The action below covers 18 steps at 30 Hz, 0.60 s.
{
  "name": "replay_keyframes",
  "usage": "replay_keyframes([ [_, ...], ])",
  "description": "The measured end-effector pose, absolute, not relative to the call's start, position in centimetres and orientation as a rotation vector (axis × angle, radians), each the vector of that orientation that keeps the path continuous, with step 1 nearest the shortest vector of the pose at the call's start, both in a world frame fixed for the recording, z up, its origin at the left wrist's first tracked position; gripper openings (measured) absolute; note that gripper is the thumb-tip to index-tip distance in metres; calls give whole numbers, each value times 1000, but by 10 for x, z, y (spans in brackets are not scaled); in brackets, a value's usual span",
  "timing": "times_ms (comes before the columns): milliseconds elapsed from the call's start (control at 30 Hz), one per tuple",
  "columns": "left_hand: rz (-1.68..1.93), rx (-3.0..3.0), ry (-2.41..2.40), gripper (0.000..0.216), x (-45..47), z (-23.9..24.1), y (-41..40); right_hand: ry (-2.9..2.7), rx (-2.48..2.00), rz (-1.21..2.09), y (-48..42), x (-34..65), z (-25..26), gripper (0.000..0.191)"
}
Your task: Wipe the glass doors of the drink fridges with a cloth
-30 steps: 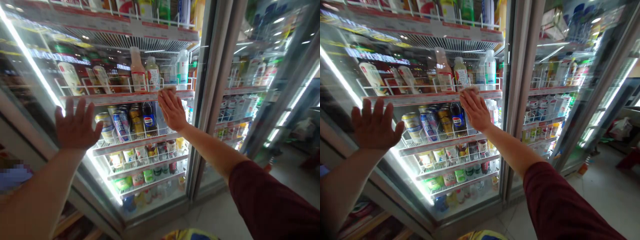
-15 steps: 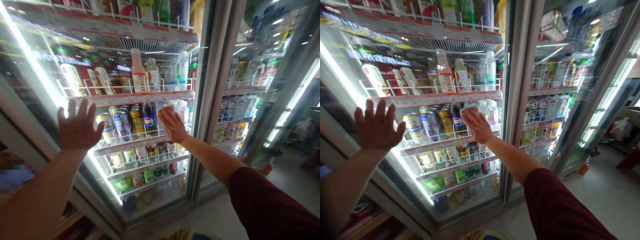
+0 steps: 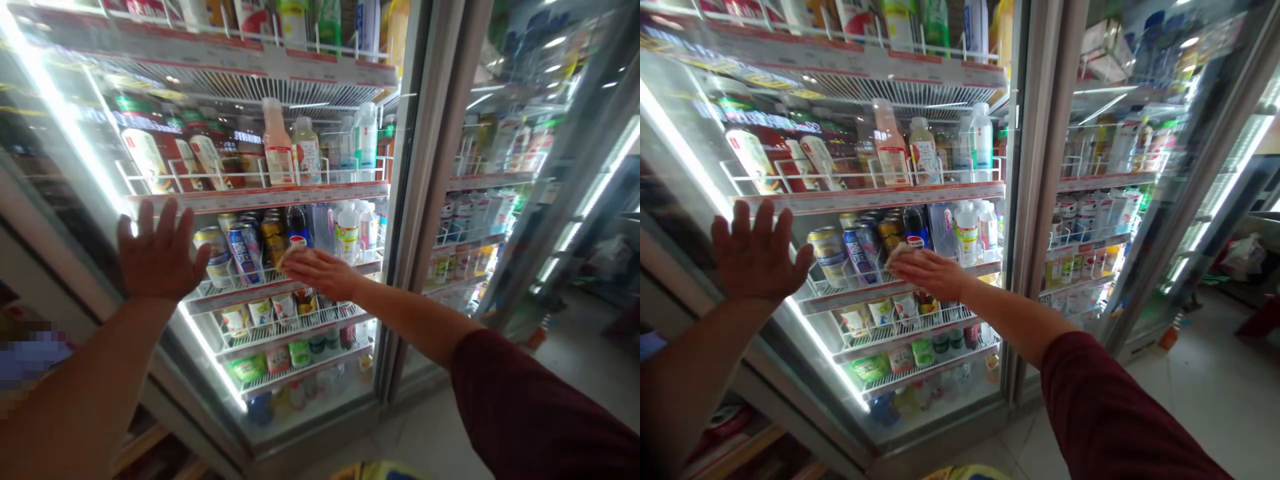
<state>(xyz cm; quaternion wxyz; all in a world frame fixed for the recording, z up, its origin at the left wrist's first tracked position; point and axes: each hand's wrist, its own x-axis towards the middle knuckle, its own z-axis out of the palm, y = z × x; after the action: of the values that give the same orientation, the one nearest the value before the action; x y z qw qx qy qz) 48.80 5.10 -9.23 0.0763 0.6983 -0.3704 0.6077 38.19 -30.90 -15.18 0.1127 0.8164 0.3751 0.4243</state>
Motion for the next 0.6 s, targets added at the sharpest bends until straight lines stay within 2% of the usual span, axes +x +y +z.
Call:
replay_keyframes([
  [33, 1817, 2103, -1103, 86, 488, -92, 51, 1157, 2366, 1157, -309, 381, -152, 72],
  [100, 1823, 2110, -1102, 87, 488, -92, 52, 1105, 2390, 1191, -310, 381, -138, 71],
  [200, 1840, 2099, -1112, 89, 489, -92, 53, 798, 2491, 1538, -307, 385, -106, 70],
  [267, 1829, 2103, -1117, 90, 489, -92, 52, 668, 2521, 1668, -300, 387, -104, 70],
  [333, 1814, 2110, -1103, 90, 489, -92, 52, 759, 2511, 1576, -295, 387, -122, 68],
  [467, 1793, 2128, -1096, 90, 489, -93, 51, 1142, 2321, 1165, -291, 385, -154, 61],
  [533, 1778, 2142, -1081, 89, 489, -93, 52, 1085, 2322, 1188, -289, 386, -139, 63],
  [600, 1774, 2144, -1070, 90, 488, -93, 52, 878, 2407, 1365, -284, 387, -112, 68],
])
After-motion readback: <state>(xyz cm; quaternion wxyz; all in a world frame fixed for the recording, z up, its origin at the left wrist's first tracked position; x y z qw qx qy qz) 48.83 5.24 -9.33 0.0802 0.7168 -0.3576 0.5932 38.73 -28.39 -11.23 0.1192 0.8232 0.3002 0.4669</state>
